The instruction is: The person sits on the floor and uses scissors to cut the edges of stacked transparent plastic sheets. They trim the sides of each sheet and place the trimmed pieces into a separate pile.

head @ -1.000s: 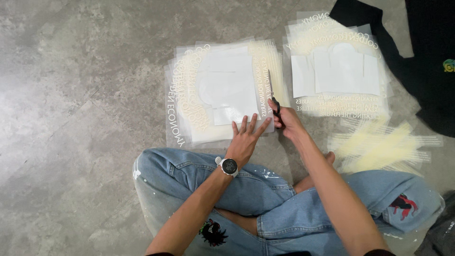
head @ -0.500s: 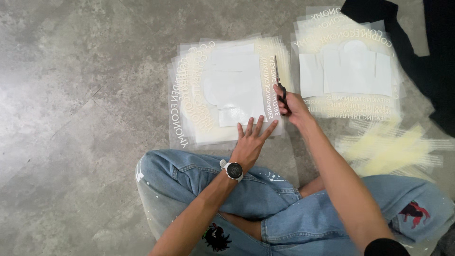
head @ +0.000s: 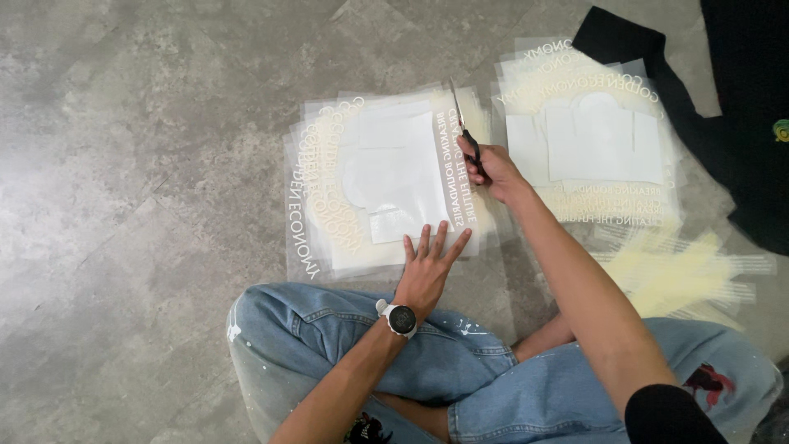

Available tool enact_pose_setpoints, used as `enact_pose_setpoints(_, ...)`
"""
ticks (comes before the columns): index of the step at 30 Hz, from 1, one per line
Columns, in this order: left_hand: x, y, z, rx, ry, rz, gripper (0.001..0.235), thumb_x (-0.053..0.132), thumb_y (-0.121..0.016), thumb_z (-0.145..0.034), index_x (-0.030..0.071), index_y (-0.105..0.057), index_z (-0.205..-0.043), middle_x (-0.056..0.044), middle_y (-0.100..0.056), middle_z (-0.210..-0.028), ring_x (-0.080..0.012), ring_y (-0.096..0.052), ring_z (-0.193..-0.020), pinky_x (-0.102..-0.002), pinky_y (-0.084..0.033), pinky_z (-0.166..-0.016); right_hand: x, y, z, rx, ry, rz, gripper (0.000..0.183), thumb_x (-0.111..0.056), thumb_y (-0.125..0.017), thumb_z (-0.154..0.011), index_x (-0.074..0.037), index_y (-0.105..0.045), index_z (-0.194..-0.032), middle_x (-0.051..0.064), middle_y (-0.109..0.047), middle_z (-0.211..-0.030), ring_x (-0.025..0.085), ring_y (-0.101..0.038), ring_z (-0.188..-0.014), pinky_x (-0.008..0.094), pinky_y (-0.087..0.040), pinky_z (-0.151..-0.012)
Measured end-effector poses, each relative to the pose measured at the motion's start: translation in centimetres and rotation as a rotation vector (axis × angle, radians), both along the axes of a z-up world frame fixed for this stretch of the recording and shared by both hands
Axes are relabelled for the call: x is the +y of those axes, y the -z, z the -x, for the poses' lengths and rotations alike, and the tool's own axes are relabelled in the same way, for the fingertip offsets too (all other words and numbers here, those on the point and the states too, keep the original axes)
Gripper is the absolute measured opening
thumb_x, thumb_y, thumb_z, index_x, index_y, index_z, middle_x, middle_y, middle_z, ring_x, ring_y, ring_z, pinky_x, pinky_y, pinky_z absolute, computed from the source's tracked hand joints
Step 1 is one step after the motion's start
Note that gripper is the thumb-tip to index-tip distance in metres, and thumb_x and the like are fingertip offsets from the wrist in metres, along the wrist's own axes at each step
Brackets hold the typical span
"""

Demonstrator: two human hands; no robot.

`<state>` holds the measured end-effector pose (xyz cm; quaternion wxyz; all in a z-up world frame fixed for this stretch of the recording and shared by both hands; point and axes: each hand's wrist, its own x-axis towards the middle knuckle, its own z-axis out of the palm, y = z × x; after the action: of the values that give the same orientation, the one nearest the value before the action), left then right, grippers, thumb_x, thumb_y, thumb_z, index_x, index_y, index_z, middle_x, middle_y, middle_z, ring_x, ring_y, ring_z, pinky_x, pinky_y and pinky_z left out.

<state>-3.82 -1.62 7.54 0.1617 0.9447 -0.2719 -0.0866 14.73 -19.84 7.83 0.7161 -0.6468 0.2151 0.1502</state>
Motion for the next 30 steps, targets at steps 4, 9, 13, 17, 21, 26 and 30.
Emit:
enact_pose_setpoints(4,0.0,0.2,0.4,-0.028,0.024,-0.073,0.095,0.000,-0.056,-0.098,0.033,-0.006,-0.172,-0.019,-0.037,-0.167,-0.0484,-0.038,-0.150,-0.075,-0.032,-0.115,-0.9,-0.6,-0.8,-0.013,0.152,-0.114,0.045,-0.046,-0.084,-0.091,-0.012,-0.060,-0.076,-0.004,-0.042,-0.054,0.004,-0.042,-0.040,0.012,-0.029,-0.039)
enact_pose_setpoints(9,0.2,-1.4,0.1,0.043,-0.074,0.094,0.086,-0.001,-0.049,-0.102,0.030,-0.010,-0.172,-0.025,-0.040,-0.164,-0.0489,-0.041,-0.149,-0.075,-0.030,-0.115,-3.8,0.0,2.1,-0.238,0.205,0.504,0.035,-0.041,-0.086,-0.096,-0.018,-0.064,-0.083,0.001,-0.067,-0.063,0.012,-0.065,-0.049,0.023,-0.038,-0.045)
enact_pose_setpoints(13,0.2,-1.4,-0.2,0.031,-0.129,0.137,0.081,0.003,-0.049,-0.103,0.029,-0.014,-0.172,-0.025,-0.041,-0.163,-0.0487,-0.042,-0.148,-0.073,-0.032,-0.115,-4.1,3.3,7.2,-0.365,0.295,0.941,0.046,-0.042,-0.096,-0.082,-0.011,-0.063,-0.087,0.011,-0.071,-0.074,0.034,-0.070,-0.074,0.042,-0.047,-0.070)
enact_pose_setpoints(17,0.3,-1.2,0.3,0.053,-0.184,0.255,0.069,0.010,-0.044,-0.109,0.026,-0.018,-0.171,-0.028,-0.043,-0.161,-0.0504,-0.041,-0.148,-0.076,-0.027,-0.116,-2.8,5.6,9.6,-0.452,0.262,1.075,0.067,-0.052,-0.101,-0.064,-0.016,-0.057,-0.100,0.002,-0.063,-0.097,0.028,-0.062,-0.104,0.047,-0.037,-0.095)
enact_pose_setpoints(21,0.8,-1.0,0.4,0.102,-0.212,0.254,0.064,0.015,-0.039,-0.112,0.028,-0.017,-0.171,-0.026,-0.042,-0.163,-0.0476,-0.038,-0.151,-0.074,-0.022,-0.119,-2.8,9.4,9.0,-0.602,0.343,1.189,0.044,-0.034,-0.098,-0.078,-0.018,-0.058,-0.089,-0.002,-0.059,-0.088,0.022,-0.066,-0.093,0.040,-0.036,-0.092)
enact_pose_setpoints(26,1.0,-1.5,0.3,0.098,-0.238,0.262,0.061,0.017,-0.038,-0.114,0.028,-0.019,-0.171,-0.026,-0.043,-0.162,-0.0457,-0.038,-0.151,-0.073,-0.021,-0.120,-4.0,7.4,8.2,-0.683,0.431,1.153,0.038,-0.020,-0.099,-0.077,-0.018,-0.062,-0.085,-0.001,-0.066,-0.081,0.025,-0.070,-0.087,0.042,-0.042,-0.087)
enact_pose_setpoints(30,0.9,-1.8,0.1,0.107,-0.250,0.289,0.060,0.016,-0.038,-0.114,0.026,-0.022,-0.171,-0.028,-0.045,-0.160,-0.0466,-0.039,-0.150,-0.073,-0.022,-0.120,-8.3,2.7,11.2,-0.642,0.595,1.043,0.026,-0.015,-0.094,-0.082,-0.016,-0.072,-0.094,0.007,-0.076,-0.083,0.028,-0.075,-0.086,0.037,-0.048,-0.084)
